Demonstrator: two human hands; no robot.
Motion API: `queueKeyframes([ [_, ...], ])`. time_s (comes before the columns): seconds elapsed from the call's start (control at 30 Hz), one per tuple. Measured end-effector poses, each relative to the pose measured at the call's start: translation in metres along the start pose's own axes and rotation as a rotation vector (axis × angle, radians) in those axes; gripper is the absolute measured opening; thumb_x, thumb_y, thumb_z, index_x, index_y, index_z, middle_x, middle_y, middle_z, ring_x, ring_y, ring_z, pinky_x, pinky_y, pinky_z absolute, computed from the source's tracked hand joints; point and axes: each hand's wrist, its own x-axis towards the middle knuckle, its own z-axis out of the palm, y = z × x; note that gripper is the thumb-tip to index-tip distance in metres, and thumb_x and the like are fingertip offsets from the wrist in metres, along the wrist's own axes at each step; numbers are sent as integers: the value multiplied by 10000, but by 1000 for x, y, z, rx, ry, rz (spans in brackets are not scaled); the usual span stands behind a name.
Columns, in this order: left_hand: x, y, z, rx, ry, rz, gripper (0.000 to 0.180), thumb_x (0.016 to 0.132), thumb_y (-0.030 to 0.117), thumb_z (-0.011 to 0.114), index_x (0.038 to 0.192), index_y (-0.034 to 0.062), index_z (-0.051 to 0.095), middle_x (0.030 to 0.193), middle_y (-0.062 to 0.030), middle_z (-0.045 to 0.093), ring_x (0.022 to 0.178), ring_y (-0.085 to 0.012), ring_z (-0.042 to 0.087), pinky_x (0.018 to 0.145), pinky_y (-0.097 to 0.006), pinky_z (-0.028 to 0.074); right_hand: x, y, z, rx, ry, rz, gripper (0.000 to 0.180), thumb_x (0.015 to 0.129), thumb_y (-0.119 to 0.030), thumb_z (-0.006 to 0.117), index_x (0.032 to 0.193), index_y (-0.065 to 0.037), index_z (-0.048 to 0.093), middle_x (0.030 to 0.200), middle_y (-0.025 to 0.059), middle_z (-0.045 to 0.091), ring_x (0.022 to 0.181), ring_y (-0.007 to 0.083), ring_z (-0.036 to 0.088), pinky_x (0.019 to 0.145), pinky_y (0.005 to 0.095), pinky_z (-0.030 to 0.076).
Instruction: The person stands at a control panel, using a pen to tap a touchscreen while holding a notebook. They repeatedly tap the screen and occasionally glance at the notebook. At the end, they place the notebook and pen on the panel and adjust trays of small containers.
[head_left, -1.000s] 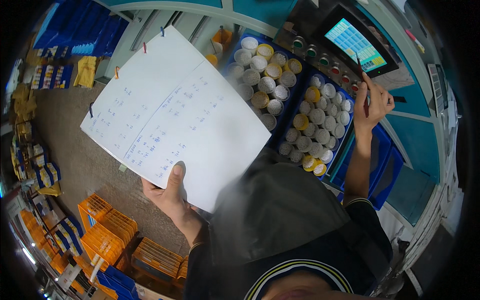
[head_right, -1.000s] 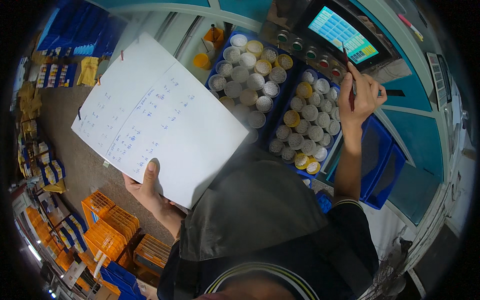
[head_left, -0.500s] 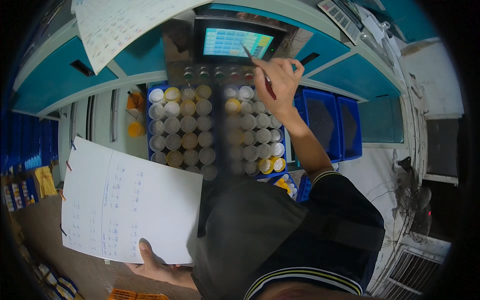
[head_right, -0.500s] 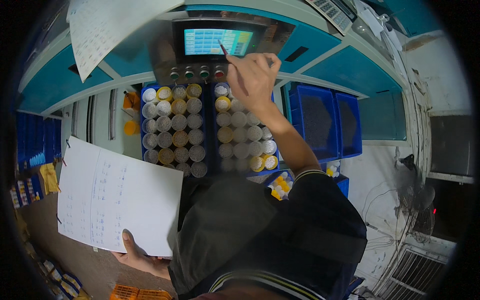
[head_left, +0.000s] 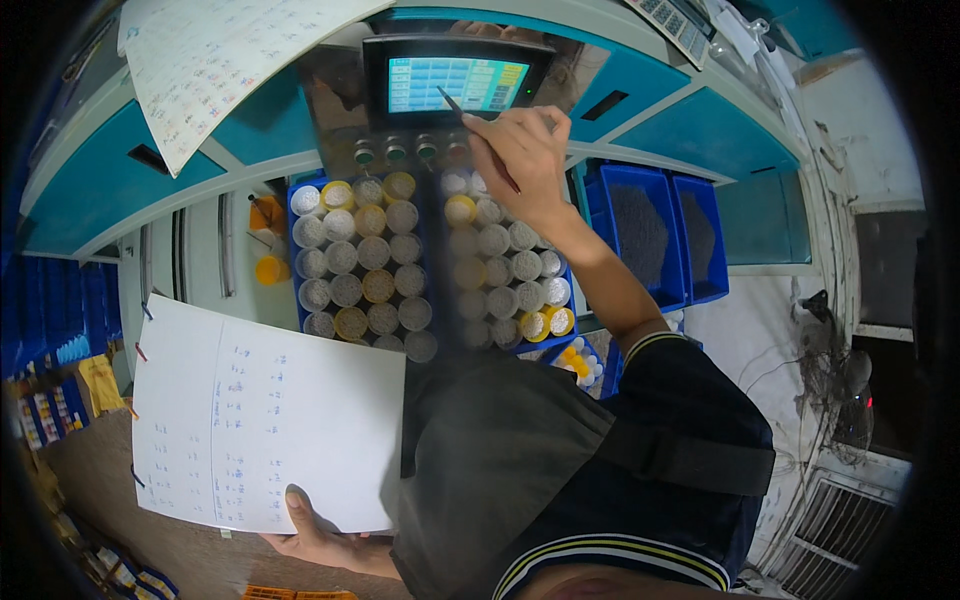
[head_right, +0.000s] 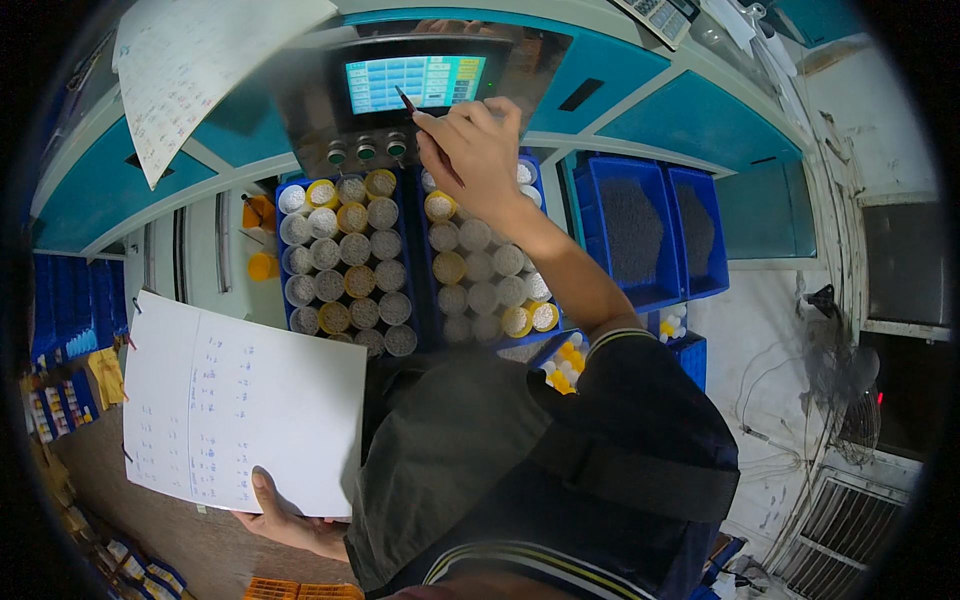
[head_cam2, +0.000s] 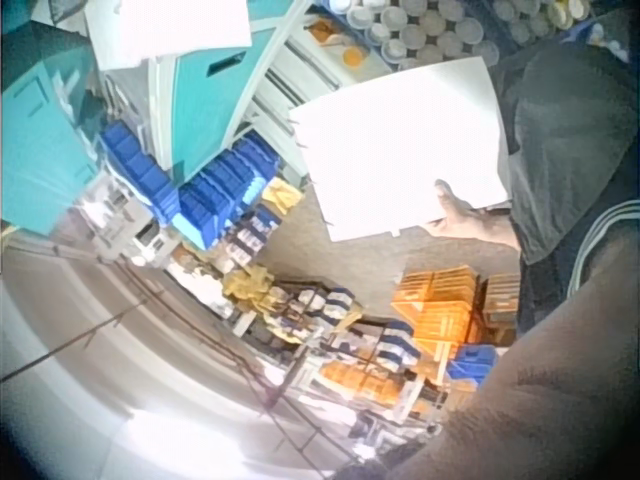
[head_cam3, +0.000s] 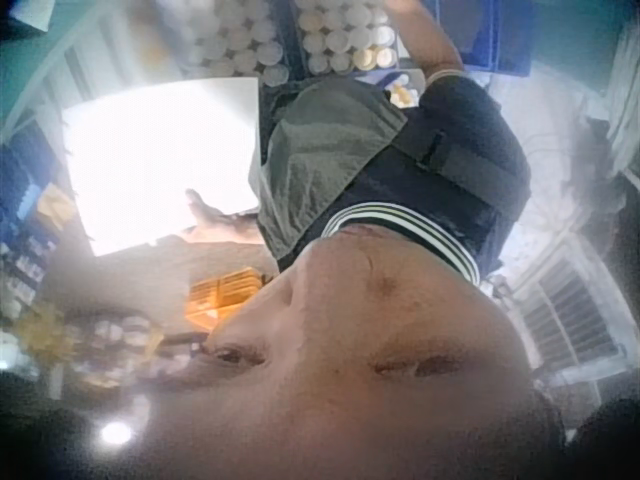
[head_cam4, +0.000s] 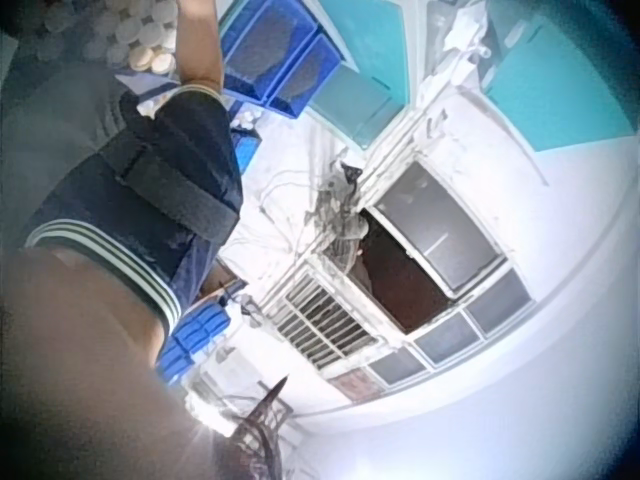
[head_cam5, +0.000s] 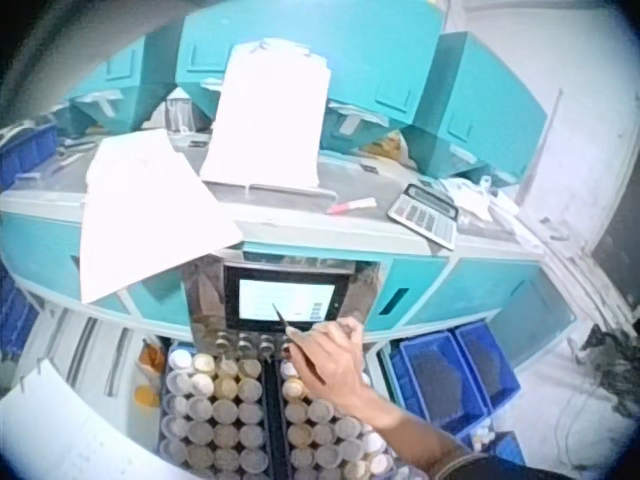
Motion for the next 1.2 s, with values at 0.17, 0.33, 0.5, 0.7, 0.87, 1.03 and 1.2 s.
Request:
queueKeyframes([
  [0.17, 4, -7, -3, 9, 0, 25, 634, 809, 312, 882, 1324, 34, 637, 1153, -153, 744, 1086, -243, 720, 991, -469, 571, -11, -1, -5, 18, -25, 49, 249, 833, -25, 777, 1078, -70, 791, 813, 22, 690, 847, 181, 647, 938, 425, 322],
  [0.33, 5, -13, -10, 30, -25, 10, 635, 814, 318, 879, 1329, 33, 640, 1175, -157, 743, 1105, -247, 712, 1010, -470, 557, -16, 0, -8, 1, -51, 67, 191, 848, -62, 777, 1039, -67, 778, 804, 12, 683, 840, 192, 649, 948, 458, 356],
  [0.5, 8, -9, -4, 6, -27, 52, 726, 813, 307, 900, 1382, -38, 609, 1211, -205, 728, 1129, -280, 699, 1026, -460, 534, -20, 2, -6, 8, -53, 62, 229, 879, -65, 759, 1105, -79, 792, 866, 23, 707, 880, 192, 653, 955, 436, 329],
  [0.7, 1, -6, 0, -84, -27, 9, 774, 750, 222, 921, 1385, -91, 610, 1260, -235, 715, 1199, -328, 656, 1114, -488, 475, -33, 17, -9, -112, -102, 10, 264, 940, -179, 744, 1200, -204, 782, 892, 6, 666, 956, 206, 656, 987, 473, 359],
  [0.87, -2, -4, 2, -290, -90, 74, 591, 781, 121, 920, 1275, -89, 672, 1097, -194, 764, 995, -280, 728, 952, -399, 560, -37, 29, -11, -150, -61, 29, 192, 977, -183, 762, 1147, -151, 846, 859, 19, 737, 917, 181, 669, 1004, 423, 339],
  [1.03, 0, -5, 0, -295, -92, 50, 618, 797, 133, 911, 1303, -100, 644, 1137, -200, 758, 1040, -274, 712, 984, -415, 543, -35, 32, -15, -136, -48, 65, 206, 988, -189, 750, 1169, -157, 844, 876, 1, 750, 932, 176, 663, 1007, 424, 330],
  [1.2, 0, -6, -3, -150, -31, 21, 773, 787, 194, 925, 1415, -107, 590, 1258, -229, 709, 1147, -309, 668, 1061, -431, 487, -28, 31, -28, -200, -21, 74, 235, 976, -184, 694, 1171, -184, 825, 882, 22, 685, 960, 198, 643, 1005, 432, 341],
])
